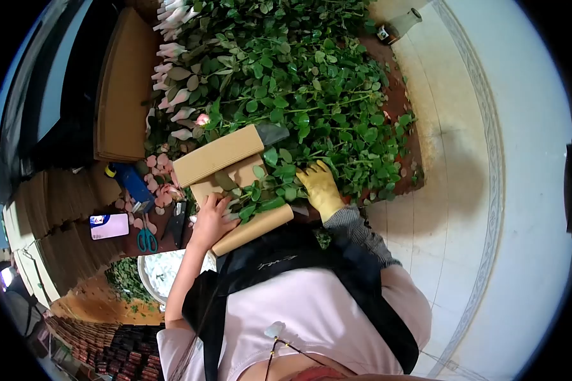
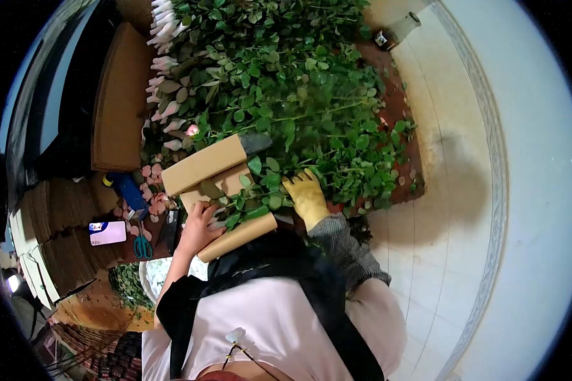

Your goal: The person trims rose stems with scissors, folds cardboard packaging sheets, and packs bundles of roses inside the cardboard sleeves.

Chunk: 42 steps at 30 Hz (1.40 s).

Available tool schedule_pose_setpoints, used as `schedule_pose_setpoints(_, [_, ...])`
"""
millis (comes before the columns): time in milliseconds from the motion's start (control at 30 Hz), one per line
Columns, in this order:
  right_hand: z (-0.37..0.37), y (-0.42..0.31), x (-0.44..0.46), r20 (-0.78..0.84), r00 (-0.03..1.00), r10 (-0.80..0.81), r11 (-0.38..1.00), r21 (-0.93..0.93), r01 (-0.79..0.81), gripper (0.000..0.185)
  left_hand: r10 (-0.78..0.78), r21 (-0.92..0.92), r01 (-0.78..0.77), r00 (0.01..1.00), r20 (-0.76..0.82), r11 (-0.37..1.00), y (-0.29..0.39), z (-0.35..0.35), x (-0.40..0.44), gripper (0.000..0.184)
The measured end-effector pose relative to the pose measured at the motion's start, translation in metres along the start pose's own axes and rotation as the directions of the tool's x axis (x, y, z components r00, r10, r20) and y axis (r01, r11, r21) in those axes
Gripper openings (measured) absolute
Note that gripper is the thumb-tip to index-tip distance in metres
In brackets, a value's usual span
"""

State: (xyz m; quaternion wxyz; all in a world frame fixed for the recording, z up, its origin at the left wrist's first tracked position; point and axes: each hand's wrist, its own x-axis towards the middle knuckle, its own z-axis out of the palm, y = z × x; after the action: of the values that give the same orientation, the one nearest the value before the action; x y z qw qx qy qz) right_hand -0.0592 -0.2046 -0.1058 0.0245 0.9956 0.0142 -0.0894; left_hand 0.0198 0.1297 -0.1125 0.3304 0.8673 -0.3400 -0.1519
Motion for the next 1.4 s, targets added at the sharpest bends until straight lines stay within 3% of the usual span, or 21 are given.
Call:
schedule_pose_setpoints(33, [-0.015,-0.002,0.002,0.08,0.996,0.032,0.997,0.065,-0.037,0.035,0.001,-0.038,-0.001,1.0,0.011,0.999,-0.001,0.0,0.0,0.061])
schedule_pose_setpoints(100, [-0.044,-0.011,-0.004,-0.103,0.994,0.046,0.997,0.058,-0.04,0.027,0.003,-0.072,-0.003,1.0,-0.003,0.997,-0.001,-0.002,-0.001,0.06])
schedule_pose_setpoints(200, [-0.079,-0.025,-0.003,-0.08,0.994,0.076,0.995,-0.064,-0.082,0.03,0.02,-0.147,-0.024,0.999,-0.028,0.989,-0.004,-0.003,-0.002,0.062])
schedule_pose_setpoints(233, [-0.063,-0.021,-0.002,-0.199,0.978,0.055,0.997,0.056,-0.045,0.036,0.04,-0.091,-0.044,0.998,-0.038,0.995,-0.005,-0.005,-0.002,0.062])
schedule_pose_setpoints(300, [-0.022,-0.013,-0.005,-0.136,0.99,-0.043,0.998,0.041,0.049,0.042,0.017,0.034,-0.018,1.0,0.011,0.999,0.002,-0.02,-0.001,0.062])
schedule_pose_setpoints(367, [0.052,0.004,-0.021,-0.075,0.991,-0.113,0.949,0.286,0.13,0.055,0.044,0.022,-0.044,0.999,-0.031,0.999,-0.001,-0.018,-0.007,0.061])
schedule_pose_setpoints(500, [-0.025,0.033,0.016,0.343,0.915,-0.212,0.846,0.533,-0.004,0.065,0.007,-0.123,-0.011,1.0,-0.03,0.992,-0.002,-0.013,-0.011,0.047])
schedule_pose_setpoints(567, [-0.062,0.046,0.037,0.268,0.935,-0.232,0.795,0.606,0.024,0.062,-0.001,-0.173,-0.005,0.999,-0.036,0.985,-0.012,-0.006,-0.013,0.039])
schedule_pose_setpoints(700, [-0.084,0.042,0.116,-0.081,0.996,0.025,0.85,0.526,0.021,0.048,-0.035,-0.113,0.033,0.999,-0.016,0.993,0.0,-0.012,-0.01,0.032])
schedule_pose_setpoints(767, [-0.054,0.042,0.151,-0.354,0.933,-0.069,0.986,0.12,0.119,0.039,-0.032,-0.084,0.032,0.999,0.007,0.996,0.002,-0.014,-0.007,0.032])
schedule_pose_setpoints(833, [-0.027,0.041,0.174,-0.201,0.976,-0.081,0.996,-0.04,0.074,0.032,-0.024,-0.065,0.024,1.0,-0.001,0.998,0.002,-0.014,-0.008,0.032])
schedule_pose_setpoints(900, [-0.018,0.052,0.187,-0.33,0.939,-0.1,0.995,-0.037,0.092,0.02,-0.058,-0.103,0.058,0.998,0.002,0.993,-0.001,-0.012,-0.006,0.031])
schedule_pose_setpoints(1000, [-0.098,0.041,0.164,-0.598,0.799,0.065,0.997,0.079,-0.022,0.012,-0.078,-0.106,0.074,0.997,-0.025,0.992,0.001,-0.011,-0.007,0.031])
schedule_pose_setpoints(1033, [-0.118,0.043,0.155,-0.758,0.651,-0.045,0.997,0.011,0.081,0.011,-0.063,-0.106,0.058,0.997,-0.047,0.993,0.001,-0.01,-0.008,0.032])
schedule_pose_setpoints(1100, [-0.135,0.057,0.138,-0.752,0.659,-0.015,0.942,0.21,0.261,0.01,-0.07,-0.157,0.066,0.997,-0.021,0.985,0.0,-0.015,-0.006,0.032])
schedule_pose_setpoints(1167, [-0.149,0.059,0.101,-0.705,0.709,-0.008,0.96,0.194,0.203,0.012,-0.016,-0.046,0.011,0.993,-0.113,0.999,0.007,-0.025,-0.005,0.035])
schedule_pose_setpoints(1200, [-0.167,0.048,0.093,-0.602,0.798,0.036,0.922,0.327,0.205,0.016,-0.022,-0.028,0.018,0.99,-0.142,0.999,0.014,-0.037,-0.003,0.038])
schedule_pose_setpoints(1233, [-0.185,0.038,0.084,-0.487,0.87,0.079,0.874,0.453,0.175,0.023,-0.046,-0.099,0.026,0.978,-0.202,0.995,0.025,-0.051,0.001,0.039])
schedule_pose_setpoints(1300, [-0.176,0.051,0.069,-0.392,0.915,-0.093,0.904,0.351,0.242,0.022,-0.192,-0.425,0.084,0.957,-0.218,0.901,0.048,-0.083,0.011,0.044])
schedule_pose_setpoints(1367, [-0.149,0.037,0.06,-0.523,0.845,-0.116,0.949,0.192,0.249,0.023,-0.196,-0.746,-0.125,0.925,-0.327,0.654,0.063,-0.096,0.016,0.047])
schedule_pose_setpoints(1400, [-0.139,0.033,0.054,-0.526,0.836,-0.155,0.971,0.072,0.226,0.026,-0.123,-0.746,-0.184,0.934,-0.336,0.64,0.073,-0.104,0.021,0.048])
